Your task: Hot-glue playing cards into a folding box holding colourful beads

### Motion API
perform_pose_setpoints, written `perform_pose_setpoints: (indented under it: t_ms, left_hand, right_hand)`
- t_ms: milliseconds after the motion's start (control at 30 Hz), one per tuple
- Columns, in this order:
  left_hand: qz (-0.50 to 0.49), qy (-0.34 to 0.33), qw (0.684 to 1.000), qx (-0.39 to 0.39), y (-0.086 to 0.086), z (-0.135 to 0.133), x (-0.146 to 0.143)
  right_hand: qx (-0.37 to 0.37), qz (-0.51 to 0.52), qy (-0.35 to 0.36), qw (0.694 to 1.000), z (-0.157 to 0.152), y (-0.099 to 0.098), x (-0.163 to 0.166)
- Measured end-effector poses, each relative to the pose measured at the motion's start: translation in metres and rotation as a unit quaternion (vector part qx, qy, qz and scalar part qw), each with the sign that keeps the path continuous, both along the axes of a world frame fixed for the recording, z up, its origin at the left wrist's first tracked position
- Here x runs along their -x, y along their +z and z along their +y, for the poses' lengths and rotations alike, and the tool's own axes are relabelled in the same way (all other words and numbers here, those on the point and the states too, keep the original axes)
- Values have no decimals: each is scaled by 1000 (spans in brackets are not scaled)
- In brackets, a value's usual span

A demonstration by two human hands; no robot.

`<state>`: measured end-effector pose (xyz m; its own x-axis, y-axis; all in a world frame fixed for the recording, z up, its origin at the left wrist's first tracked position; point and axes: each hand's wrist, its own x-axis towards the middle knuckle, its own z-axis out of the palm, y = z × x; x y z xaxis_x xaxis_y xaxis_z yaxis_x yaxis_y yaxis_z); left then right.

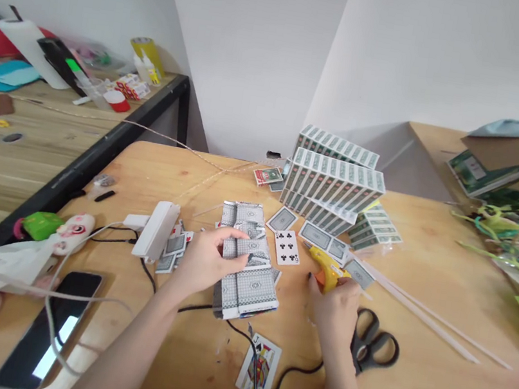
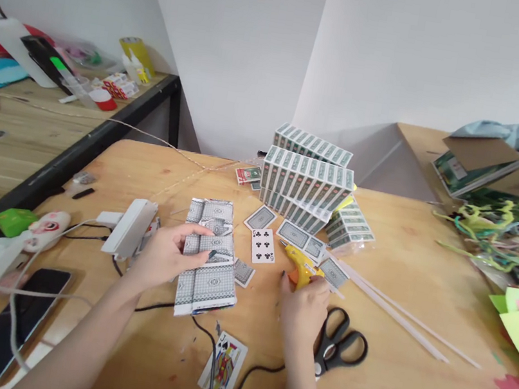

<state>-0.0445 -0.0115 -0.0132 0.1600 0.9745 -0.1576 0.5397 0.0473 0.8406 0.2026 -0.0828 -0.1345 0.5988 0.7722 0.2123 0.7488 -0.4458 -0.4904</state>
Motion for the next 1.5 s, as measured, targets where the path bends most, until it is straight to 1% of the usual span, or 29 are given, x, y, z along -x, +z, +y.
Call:
perform_pose_setpoints:
  t_ms: [133,233,333,400,467,500,533,600,700,800,867,967,1033,1133,1233,1400,1500]
  left_hand:
    - [10,20,1000,-14,3,-1,-2]
    - [33,5,999,-29,9,1,0]
    - [49,-42,998,-17,17,4,2]
    - [57,-53,997,-12,19,5,3]
    - [57,-38,998,-17,17,5,2]
    - [51,-24,998,-18,14,4,2]
    - [42,-6,999,-18,12,4,1]
    - [12,32,999,-11,5,2,-1]
    - [-67,68,995,11,-6,2,-6]
    - [-126,91,988,20,-15,6,-10]
    - [-137,109,984,23,-19,9,-13]
    - [-159,109,980,50,-20,11,-15]
    - [-162,100,980,63,-18,11,-17]
    - [-152,94,982,62,-15,11,-18]
    - [-163,93,980,67,-13,12,-19]
    - [-183,94,974,91,-12,14,-19]
    - [-187,100,973,92,-14,14,-19]
  right_hand:
    - [-18,12,-16,1000,5,2,0]
    - [-28,19,-20,999,6,11,0]
    - [-41,31,-22,998,2,29,-1]
    - [-53,43,-25,997,-2,46,0]
    - [-69,75,-26,994,-8,64,4]
    - [-90,85,-24,992,-12,74,6]
    - [-113,95,-9,989,-15,82,8]
    - [-127,108,40,985,-21,97,14]
    - [-137,81,103,982,-25,110,20]
    - [-159,23,160,974,-23,117,21]
    - [-171,-50,192,965,-18,121,19]
    - [-193,-167,228,940,-8,127,15]
    - [-204,-202,253,924,-1,132,14]
    - [-199,-201,296,912,6,138,14]
    - [-193,-196,328,904,9,139,15]
    - [-192,-196,353,895,11,136,16]
    - [-208,-179,359,892,12,132,17]
